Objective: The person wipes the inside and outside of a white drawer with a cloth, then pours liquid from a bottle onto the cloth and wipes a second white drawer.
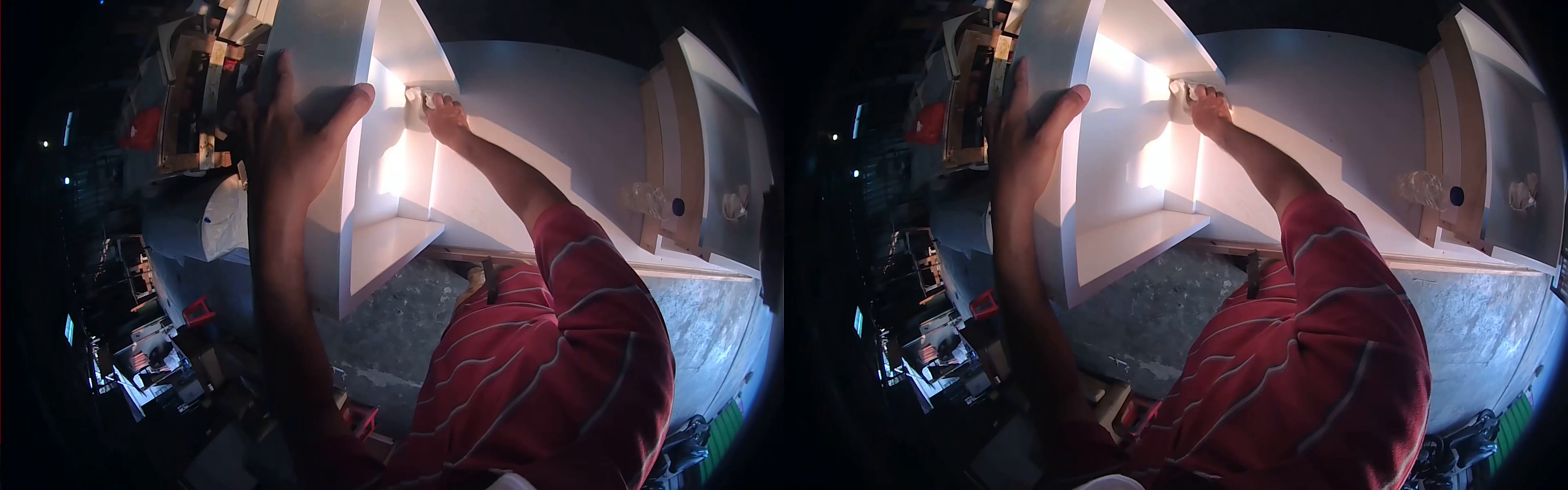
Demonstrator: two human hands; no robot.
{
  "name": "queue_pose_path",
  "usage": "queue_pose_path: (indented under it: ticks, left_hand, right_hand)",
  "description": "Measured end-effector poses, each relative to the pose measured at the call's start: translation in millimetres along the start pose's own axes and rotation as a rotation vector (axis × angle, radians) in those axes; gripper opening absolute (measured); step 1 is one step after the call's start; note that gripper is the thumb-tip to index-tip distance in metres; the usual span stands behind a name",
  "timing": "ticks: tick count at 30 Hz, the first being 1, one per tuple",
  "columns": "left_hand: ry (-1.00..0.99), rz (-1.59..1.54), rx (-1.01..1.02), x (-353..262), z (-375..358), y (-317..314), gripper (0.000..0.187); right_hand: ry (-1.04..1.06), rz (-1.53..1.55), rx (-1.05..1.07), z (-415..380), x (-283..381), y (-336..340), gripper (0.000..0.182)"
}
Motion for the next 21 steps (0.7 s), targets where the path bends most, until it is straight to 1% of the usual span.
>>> queue_pose_path:
  ticks: [1,2,3,4,5,6,7,8,9,10,11,12,13,14,15,16,17,18,20,21]
  left_hand:
    - [0.012,-0.001,-0.001,0.4,-0.2,0.8,0.097]
    - [0.025,-0.003,-0.004,1.1,0.2,1.4,0.097]
    - [0.024,-0.005,-0.007,2.1,0.1,2.1,0.097]
    - [0.013,0.007,-0.014,4.0,0.1,3.6,0.097]
    - [-0.004,0.020,-0.021,5.2,2.1,5.4,0.096]
    - [0.036,-0.002,0.015,14.4,5.2,5.4,0.092]
    - [0.078,-0.022,0.054,25.3,8.5,7.7,0.088]
    - [0.154,-0.067,0.111,36.8,12.5,10.2,0.085]
    - [0.118,-0.323,0.147,52.6,21.4,6.6,0.091]
    - [0.108,-0.430,0.174,70.7,27.2,5.4,0.086]
    - [0.173,-0.538,0.206,73.8,25.3,5.4,0.084]
    - [0.132,-0.553,0.228,88.4,34.4,4.3,0.082]
    - [0.091,-0.568,0.251,109.8,44.5,1.2,0.081]
    - [0.082,-0.560,0.263,125.3,49.3,0.8,0.081]
    - [0.235,-0.668,0.356,148.0,48.9,-5.9,0.079]
    - [0.391,-0.772,0.446,159.9,46.5,-13.8,0.077]
    - [0.457,-0.805,0.467,165.3,45.0,-16.8,0.074]
    - [0.446,-0.797,0.443,165.8,46.3,-15.8,0.071]
    - [0.439,-0.787,0.394,164.0,45.9,-12.8,0.066]
    - [0.430,-0.776,0.375,162.7,45.8,-10.8,0.063]
  right_hand:
    - [0.004,0.007,0.030,-11.6,14.6,1.5,0.025]
    - [0.030,0.183,0.132,-27.5,34.4,-0.4,0.026]
    - [0.191,0.236,0.129,-50.3,58.9,9.3,0.027]
    - [0.290,0.354,0.067,-72.7,79.6,7.9,0.028]
    - [0.087,0.664,0.213,-86.9,86.2,-13.7,0.030]
    - [0.036,0.891,0.323,-105.8,97.1,-13.0,0.033]
    - [0.412,0.734,0.353,-118.5,118.0,-0.9,0.032]
    - [0.304,0.866,0.292,-121.7,109.4,4.9,0.031]
    - [0.191,0.998,0.227,-122.4,98.4,16.0,0.030]
    - [0.064,1.037,0.075,-117.1,79.8,21.6,0.030]
    - [-0.065,1.070,-0.075,-111.4,58.1,24.7,0.031]
    - [-0.192,1.046,-0.122,-102.1,38.9,22.2,0.031]
    - [-0.233,0.938,-0.342,-94.3,19.8,24.5,0.034]
    - [-0.376,0.977,-0.304,-81.4,-0.1,25.4,0.034]
    - [-0.424,0.929,-0.466,-68.8,-15.1,26.0,0.035]
    - [-0.488,0.940,-0.482,-53.0,-24.3,19.4,0.037]
    - [-0.550,0.951,-0.496,-44.2,-29.3,13.5,0.038]
    - [-0.558,0.954,-0.502,-39.8,-23.6,4.2,0.038]
    - [-0.550,0.894,-0.409,-27.0,-6.8,-17.5,0.037]
    - [-0.513,0.871,-0.343,-33.6,4.9,-14.4,0.036]
Point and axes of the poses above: each hand's wrist, its own z-axis towards the middle knuckle, its own y-axis out of the back of the hand, x = y × z, the point moved 8 cm from there along z, towards the middle knuckle, and after that the axes turned 7 degrees about y, right-handed, at the moved point
